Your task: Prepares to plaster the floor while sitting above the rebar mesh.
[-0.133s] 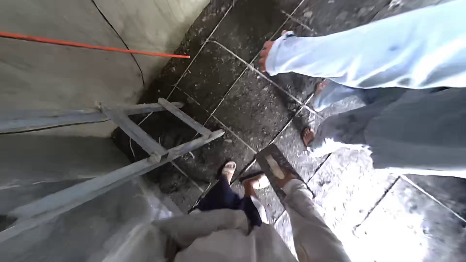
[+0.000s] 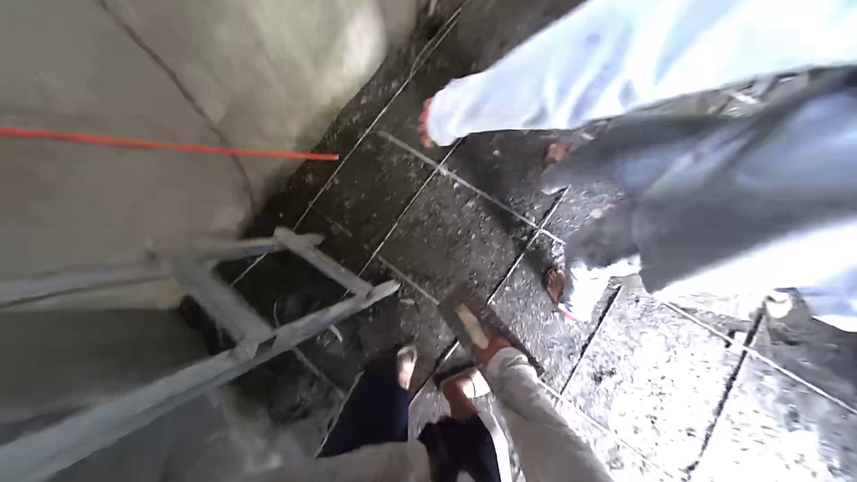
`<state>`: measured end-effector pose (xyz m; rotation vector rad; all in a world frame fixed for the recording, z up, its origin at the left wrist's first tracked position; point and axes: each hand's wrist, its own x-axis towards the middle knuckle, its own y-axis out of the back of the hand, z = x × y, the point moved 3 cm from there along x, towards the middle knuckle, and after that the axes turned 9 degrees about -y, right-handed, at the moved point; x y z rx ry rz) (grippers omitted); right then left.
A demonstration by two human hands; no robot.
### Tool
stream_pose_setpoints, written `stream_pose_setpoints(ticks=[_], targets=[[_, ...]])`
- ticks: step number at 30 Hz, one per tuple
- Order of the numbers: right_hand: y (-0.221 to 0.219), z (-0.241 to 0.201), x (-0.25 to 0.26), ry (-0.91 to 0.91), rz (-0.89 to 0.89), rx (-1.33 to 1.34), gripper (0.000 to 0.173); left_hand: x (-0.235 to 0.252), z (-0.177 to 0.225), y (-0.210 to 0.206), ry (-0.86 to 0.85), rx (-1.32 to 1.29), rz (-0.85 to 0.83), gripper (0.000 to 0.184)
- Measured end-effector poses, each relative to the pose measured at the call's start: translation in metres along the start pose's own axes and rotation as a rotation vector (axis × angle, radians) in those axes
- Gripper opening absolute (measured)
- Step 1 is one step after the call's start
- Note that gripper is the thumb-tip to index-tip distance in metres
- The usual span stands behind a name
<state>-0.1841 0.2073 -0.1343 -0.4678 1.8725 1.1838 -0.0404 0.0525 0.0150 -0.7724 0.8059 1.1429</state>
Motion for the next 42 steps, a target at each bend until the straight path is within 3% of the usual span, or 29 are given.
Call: stream_pose_setpoints(ticks=[1, 3, 6, 8, 9, 10, 12, 14, 15, 18, 22, 24, 29, 32, 34, 42], targets=[[-0.015, 0.004, 0.023, 0.035, 0.097, 0.049, 0.082, 0.011, -0.026, 0.011, -0.044, 0.006, 0.087, 0.035], [-0.032, 0.008, 0.062, -0.02, -0.034, 0.121, 0.084, 0.03, -0.092, 0.048, -0.014, 0.016, 0.333, 0.054], [-0.08, 0.037, 0.127, 0.026, -0.019, 0.459, 0.08, 0.035, -0.234, 0.151, 0.087, 0.169, 0.82, 0.064], [-0.116, 0.054, 0.154, 0.09, 0.054, 0.754, 0.07, 0.018, -0.305, 0.216, 0.438, 0.004, 0.643, 0.062], [-0.136, 0.06, 0.167, 0.125, 0.128, 0.877, 0.066, 0.027, -0.362, 0.228, 0.483, 0.039, 0.778, 0.06], [-0.154, 0.065, 0.179, 0.148, 0.201, 0.959, 0.064, 0.053, -0.439, 0.231, 0.405, 0.213, 1.118, 0.058], [-0.175, 0.07, 0.195, 0.135, 0.255, 1.025, 0.059, 0.088, -0.562, 0.237, 0.352, 0.232, 1.112, 0.057], [-0.176, 0.078, 0.203, 0.094, 0.26, 1.034, 0.055, 0.113, -0.616, 0.239, 0.56, 0.227, 0.807, 0.051], [-0.171, 0.083, 0.204, 0.078, 0.262, 1.023, 0.052, 0.125, -0.637, 0.236, 0.618, 0.3, 0.732, 0.052], [-0.154, 0.094, 0.207, 0.107, 0.288, 0.833, 0.054, 0.138, -0.666, 0.232, 0.598, 0.459, 0.761, 0.054], [-0.147, 0.111, 0.204, 0.124, 0.415, 0.708, 0.067, 0.157, -0.692, 0.265, 0.297, 0.594, 0.818, 0.043], [-0.147, 0.117, 0.207, 0.085, 0.467, 0.706, 0.071, 0.165, -0.7, 0.261, 0.185, 0.57, 0.86, 0.039], [-0.143, 0.094, 0.203, 0.002, 0.489, 0.959, 0.054, 0.154, -0.671, 0.257, 0.231, 0.348, 0.875, 0.042], [-0.142, 0.074, 0.202, 0.044, 0.433, 1.285, 0.04, 0.154, -0.682, 0.25, 0.233, 0.393, 0.954, 0.045], [-0.14, 0.071, 0.21, 0.045, 0.414, 1.378, 0.04, 0.158, -0.69, 0.249, 0.238, 0.436, 0.994, 0.044], [-0.144, 0.051, 0.233, 0.004, 0.588, 1.061, 0.049, 0.158, -0.693, 0.249, 0.281, 0.417, 0.97, 0.048]])
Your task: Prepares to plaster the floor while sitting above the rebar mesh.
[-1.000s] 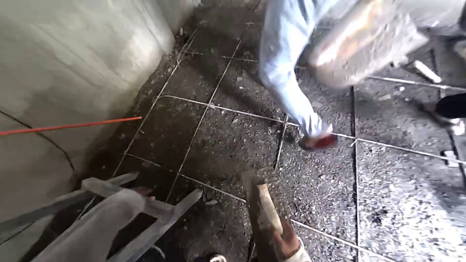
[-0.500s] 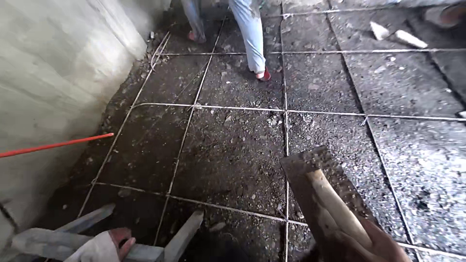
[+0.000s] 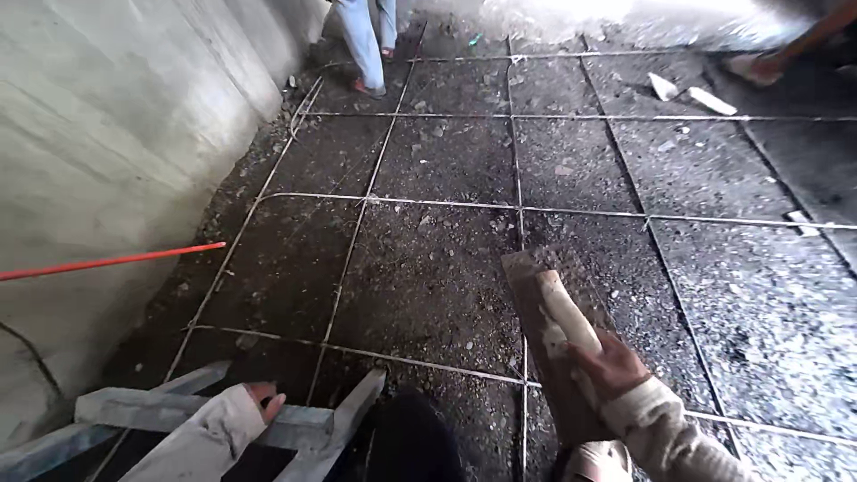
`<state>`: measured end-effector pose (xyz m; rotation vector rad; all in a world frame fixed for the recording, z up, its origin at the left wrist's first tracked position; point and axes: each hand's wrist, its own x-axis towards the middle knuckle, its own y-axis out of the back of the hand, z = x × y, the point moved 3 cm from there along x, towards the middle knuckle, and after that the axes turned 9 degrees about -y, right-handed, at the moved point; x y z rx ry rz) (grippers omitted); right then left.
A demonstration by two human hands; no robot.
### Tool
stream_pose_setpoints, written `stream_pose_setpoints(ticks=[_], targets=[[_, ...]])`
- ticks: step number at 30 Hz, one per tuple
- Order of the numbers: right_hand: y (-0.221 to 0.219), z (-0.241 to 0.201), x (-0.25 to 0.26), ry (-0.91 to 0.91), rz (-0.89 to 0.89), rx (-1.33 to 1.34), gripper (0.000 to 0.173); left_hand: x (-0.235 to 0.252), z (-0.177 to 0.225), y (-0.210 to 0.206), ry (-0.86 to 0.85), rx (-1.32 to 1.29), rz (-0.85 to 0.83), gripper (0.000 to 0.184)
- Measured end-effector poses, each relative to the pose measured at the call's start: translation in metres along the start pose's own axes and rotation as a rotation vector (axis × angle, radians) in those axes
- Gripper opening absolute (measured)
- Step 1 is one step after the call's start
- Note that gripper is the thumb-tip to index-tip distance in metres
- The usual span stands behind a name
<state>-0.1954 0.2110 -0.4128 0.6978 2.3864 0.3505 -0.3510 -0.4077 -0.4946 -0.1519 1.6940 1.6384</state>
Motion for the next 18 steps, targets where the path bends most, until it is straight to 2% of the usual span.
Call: stream_pose_setpoints(ticks=[5, 8, 18], targets=[[-0.005, 0.011, 0.004, -0.039, -0.001, -0.05, 0.045, -0.002, 0.006, 0.006, 0.073, -0.008, -0.042, 0.05], [-0.005, 0.014, 0.004, -0.045, -0.007, -0.138, 0.049, 0.001, 0.01, 0.01, 0.088, -0.009, -0.105, 0.053], [-0.013, 0.003, -0.008, -0.012, -0.08, -0.074, 0.047, -0.001, 0.015, 0.012, 0.096, 0.014, -0.129, 0.052]])
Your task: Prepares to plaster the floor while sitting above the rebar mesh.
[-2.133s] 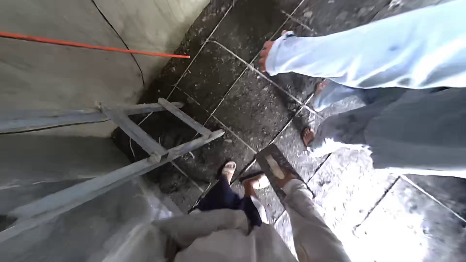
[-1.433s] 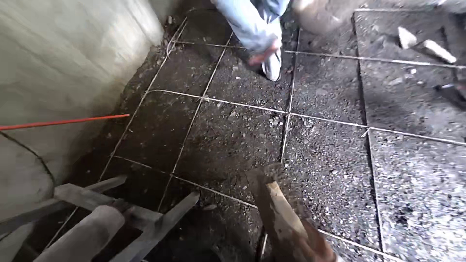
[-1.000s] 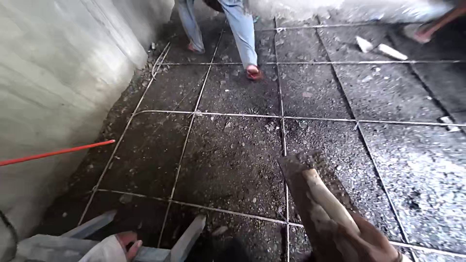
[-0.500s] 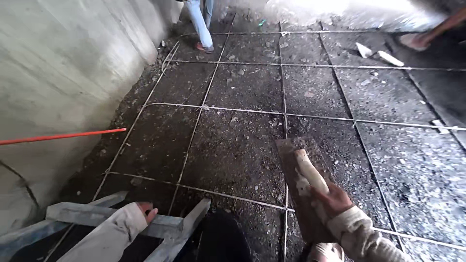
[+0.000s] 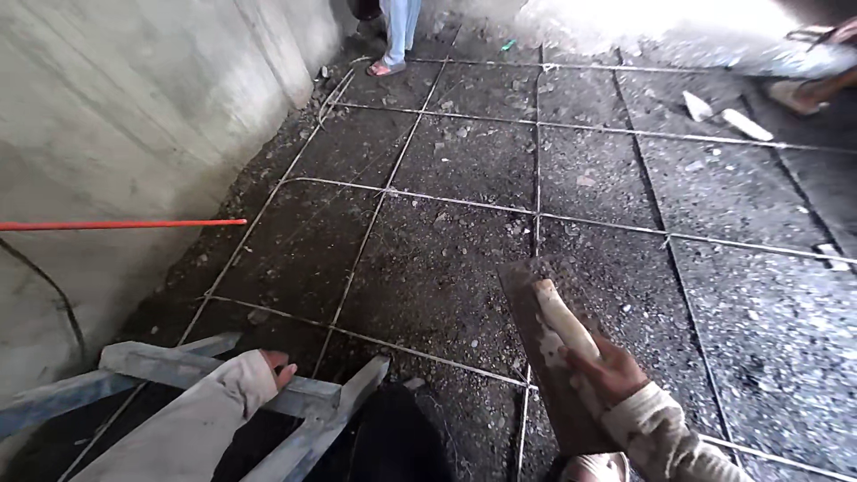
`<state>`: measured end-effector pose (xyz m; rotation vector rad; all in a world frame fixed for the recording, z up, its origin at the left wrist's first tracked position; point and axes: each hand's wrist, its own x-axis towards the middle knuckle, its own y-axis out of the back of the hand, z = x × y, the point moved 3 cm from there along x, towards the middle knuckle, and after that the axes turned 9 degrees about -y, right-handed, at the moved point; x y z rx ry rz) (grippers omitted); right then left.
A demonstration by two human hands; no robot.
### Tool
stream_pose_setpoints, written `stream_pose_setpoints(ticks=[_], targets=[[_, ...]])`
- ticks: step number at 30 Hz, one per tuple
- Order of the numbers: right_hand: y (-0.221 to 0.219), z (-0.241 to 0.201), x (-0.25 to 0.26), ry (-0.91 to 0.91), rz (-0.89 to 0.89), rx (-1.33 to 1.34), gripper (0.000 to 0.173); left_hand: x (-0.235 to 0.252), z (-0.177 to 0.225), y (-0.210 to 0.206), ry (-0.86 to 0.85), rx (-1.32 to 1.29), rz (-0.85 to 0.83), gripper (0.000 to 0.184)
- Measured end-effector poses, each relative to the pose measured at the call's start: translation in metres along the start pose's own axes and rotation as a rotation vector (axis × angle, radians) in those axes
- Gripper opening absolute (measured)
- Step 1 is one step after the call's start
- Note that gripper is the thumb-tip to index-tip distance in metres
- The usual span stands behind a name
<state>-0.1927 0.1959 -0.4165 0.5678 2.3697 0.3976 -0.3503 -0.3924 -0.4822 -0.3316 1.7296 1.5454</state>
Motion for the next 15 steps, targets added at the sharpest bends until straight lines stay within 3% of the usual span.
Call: stream_pose_setpoints(ticks=[7, 15], targets=[[-0.0002, 0.0027, -0.0006, 0.027, -0.019, 0.091, 0.048, 0.0063, -0.0079, -0.0111, -0.025, -0.03, 0.08, 0.05], [-0.0042, 0.001, -0.0041, 0.029, -0.005, 0.073, 0.041, 0.0029, -0.0041, -0.0038, 0.009, -0.016, 0.012, 0.052]])
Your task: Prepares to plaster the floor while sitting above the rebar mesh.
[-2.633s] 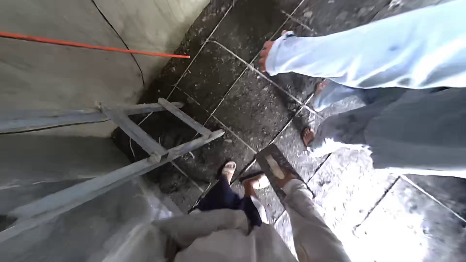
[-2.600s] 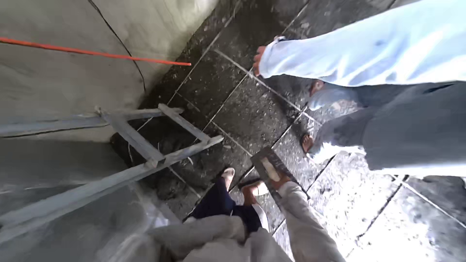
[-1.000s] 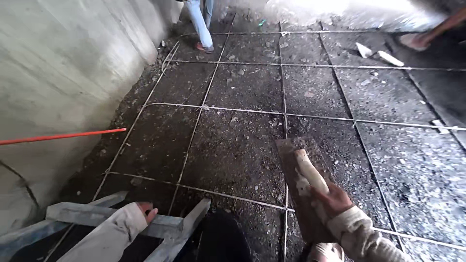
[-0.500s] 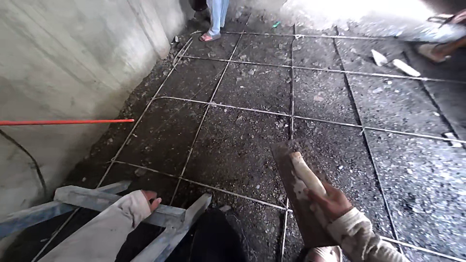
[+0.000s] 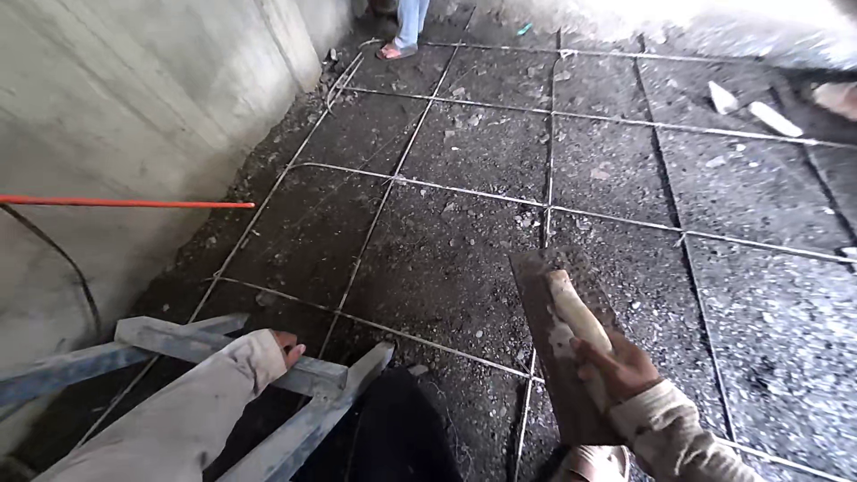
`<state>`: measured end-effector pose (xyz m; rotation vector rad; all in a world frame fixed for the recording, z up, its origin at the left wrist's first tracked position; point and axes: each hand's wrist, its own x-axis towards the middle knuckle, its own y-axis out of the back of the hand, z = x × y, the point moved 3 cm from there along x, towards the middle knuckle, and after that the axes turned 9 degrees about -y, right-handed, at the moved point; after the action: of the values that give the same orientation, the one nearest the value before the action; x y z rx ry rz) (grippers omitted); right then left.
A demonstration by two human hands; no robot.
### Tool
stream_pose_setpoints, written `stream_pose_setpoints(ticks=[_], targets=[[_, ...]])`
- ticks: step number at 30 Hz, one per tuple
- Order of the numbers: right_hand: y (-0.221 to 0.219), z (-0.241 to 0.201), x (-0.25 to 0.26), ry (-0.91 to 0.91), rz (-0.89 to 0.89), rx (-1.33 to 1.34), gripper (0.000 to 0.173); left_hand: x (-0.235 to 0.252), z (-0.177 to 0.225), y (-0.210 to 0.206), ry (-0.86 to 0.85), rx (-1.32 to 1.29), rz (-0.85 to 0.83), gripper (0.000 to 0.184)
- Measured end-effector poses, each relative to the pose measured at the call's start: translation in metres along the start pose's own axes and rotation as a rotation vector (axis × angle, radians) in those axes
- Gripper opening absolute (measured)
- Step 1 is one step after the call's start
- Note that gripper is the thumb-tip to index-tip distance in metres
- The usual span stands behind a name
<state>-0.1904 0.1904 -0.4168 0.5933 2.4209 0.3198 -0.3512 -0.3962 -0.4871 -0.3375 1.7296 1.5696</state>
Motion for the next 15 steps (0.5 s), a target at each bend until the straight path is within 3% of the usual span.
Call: stream_pose_setpoints(ticks=[15], targets=[[-0.001, -0.006, -0.009, 0.027, -0.024, 0.031, 0.042, 0.008, -0.009, -0.011, -0.057, 0.02, 0.064, 0.049]])
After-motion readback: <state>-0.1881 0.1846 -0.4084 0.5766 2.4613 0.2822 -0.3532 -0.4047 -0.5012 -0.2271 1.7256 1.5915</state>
